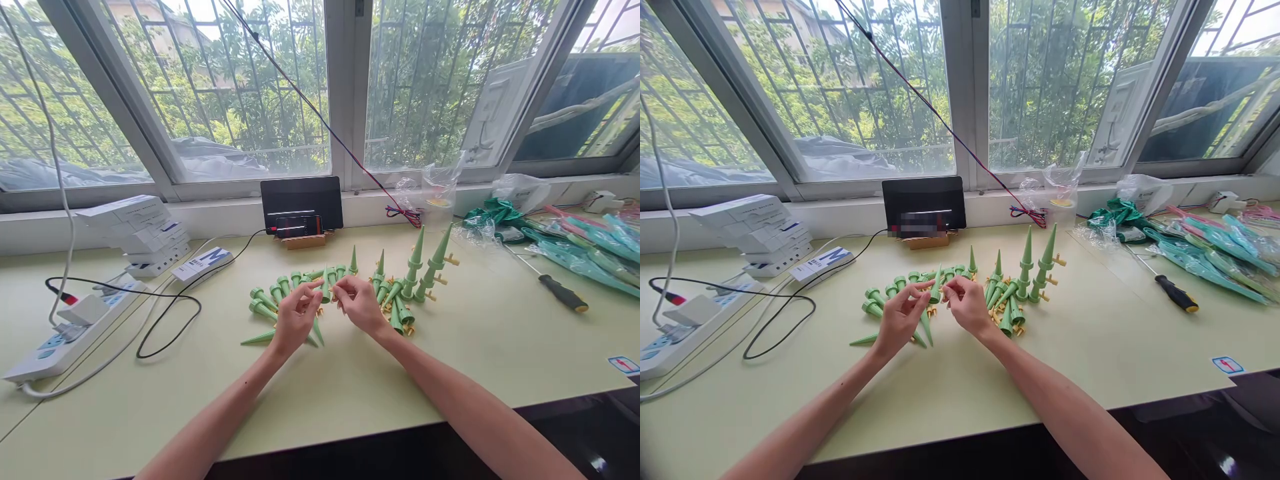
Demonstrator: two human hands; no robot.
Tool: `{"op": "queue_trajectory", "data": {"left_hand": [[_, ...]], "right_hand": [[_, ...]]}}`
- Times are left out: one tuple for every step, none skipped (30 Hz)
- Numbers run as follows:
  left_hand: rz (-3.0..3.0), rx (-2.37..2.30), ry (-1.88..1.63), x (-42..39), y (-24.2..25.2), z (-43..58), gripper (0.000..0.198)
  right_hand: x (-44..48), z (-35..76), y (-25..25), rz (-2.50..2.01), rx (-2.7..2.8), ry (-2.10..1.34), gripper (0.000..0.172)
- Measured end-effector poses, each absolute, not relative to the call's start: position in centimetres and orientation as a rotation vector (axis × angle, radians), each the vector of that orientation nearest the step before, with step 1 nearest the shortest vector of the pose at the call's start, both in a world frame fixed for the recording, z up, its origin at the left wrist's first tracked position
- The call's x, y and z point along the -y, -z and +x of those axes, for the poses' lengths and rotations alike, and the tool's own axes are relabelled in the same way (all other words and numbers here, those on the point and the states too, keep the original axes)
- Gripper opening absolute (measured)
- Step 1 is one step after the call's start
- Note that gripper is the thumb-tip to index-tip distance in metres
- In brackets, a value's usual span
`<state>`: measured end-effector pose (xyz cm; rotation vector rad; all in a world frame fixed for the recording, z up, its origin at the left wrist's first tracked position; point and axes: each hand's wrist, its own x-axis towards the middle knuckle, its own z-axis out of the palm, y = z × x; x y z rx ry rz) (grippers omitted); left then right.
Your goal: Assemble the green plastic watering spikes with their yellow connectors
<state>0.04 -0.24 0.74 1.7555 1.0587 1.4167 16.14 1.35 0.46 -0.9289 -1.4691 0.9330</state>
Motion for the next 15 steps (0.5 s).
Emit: {"op": "queue_trajectory", "data": {"left_hand": [[1.751, -1.053, -1.415, 0.23, -0.72, 0.04, 0.028], [1.747, -1.043, -1.413, 0.23, -0.70, 0.03, 0.027], [1.742, -1.031, -1.409, 0.23, -0.69, 0.02, 0.025], [1.736, -1.017, -1.404, 0.23, -0.67, 0.00, 0.023], [1.730, -1.004, -1.398, 0.24, -0.67, -0.02, 0.021], [1.725, -0.994, -1.389, 0.25, -0.66, -0.06, 0.019], [1.720, -0.987, -1.376, 0.25, -0.66, -0.10, 0.017], [1.713, -0.982, -1.359, 0.24, -0.66, -0.15, 0.016], [1.703, -0.978, -1.340, 0.22, -0.65, -0.20, 0.016], [1.690, -0.978, -1.321, 0.17, -0.64, -0.25, 0.018], [1.676, -0.982, -1.303, 0.10, -0.62, -0.30, 0.021], [1.664, -0.990, -1.287, 0.02, -0.58, -0.35, 0.025], [1.657, -0.999, -1.273, -0.08, -0.54, -0.39, 0.029], [1.659, -1.008, -1.264, -0.18, -0.49, -0.43, 0.032], [1.671, -1.017, -1.261, -0.28, -0.44, -0.47, 0.034]], "right_hand": [[-1.35, 16.13, -0.42, -0.928, 1.470, -0.935, 0.019], [-1.36, 16.12, -0.38, -0.927, 1.471, -0.936, 0.019], [-1.36, 16.11, -0.35, -0.926, 1.473, -0.936, 0.020], [-1.36, 16.10, -0.33, -0.925, 1.474, -0.936, 0.020], [-1.35, 16.09, -0.32, -0.926, 1.475, -0.936, 0.020], [-1.33, 16.09, -0.33, -0.926, 1.475, -0.935, 0.020], [-1.32, 16.09, -0.34, -0.927, 1.474, -0.933, 0.020], [-1.31, 16.10, -0.36, -0.926, 1.472, -0.931, 0.020], [-1.32, 16.11, -0.38, -0.925, 1.469, -0.929, 0.019], [-1.33, 16.14, -0.38, -0.923, 1.467, -0.927, 0.019], [-1.36, 16.17, -0.38, -0.923, 1.465, -0.925, 0.019], [-1.41, 16.21, -0.37, -0.924, 1.465, -0.922, 0.019], [-1.45, 16.23, -0.34, -0.928, 1.466, -0.916, 0.019], [-1.49, 16.25, -0.32, -0.933, 1.467, -0.911, 0.019], [-1.52, 16.26, -0.28, -0.936, 1.470, -0.906, 0.019]]}}
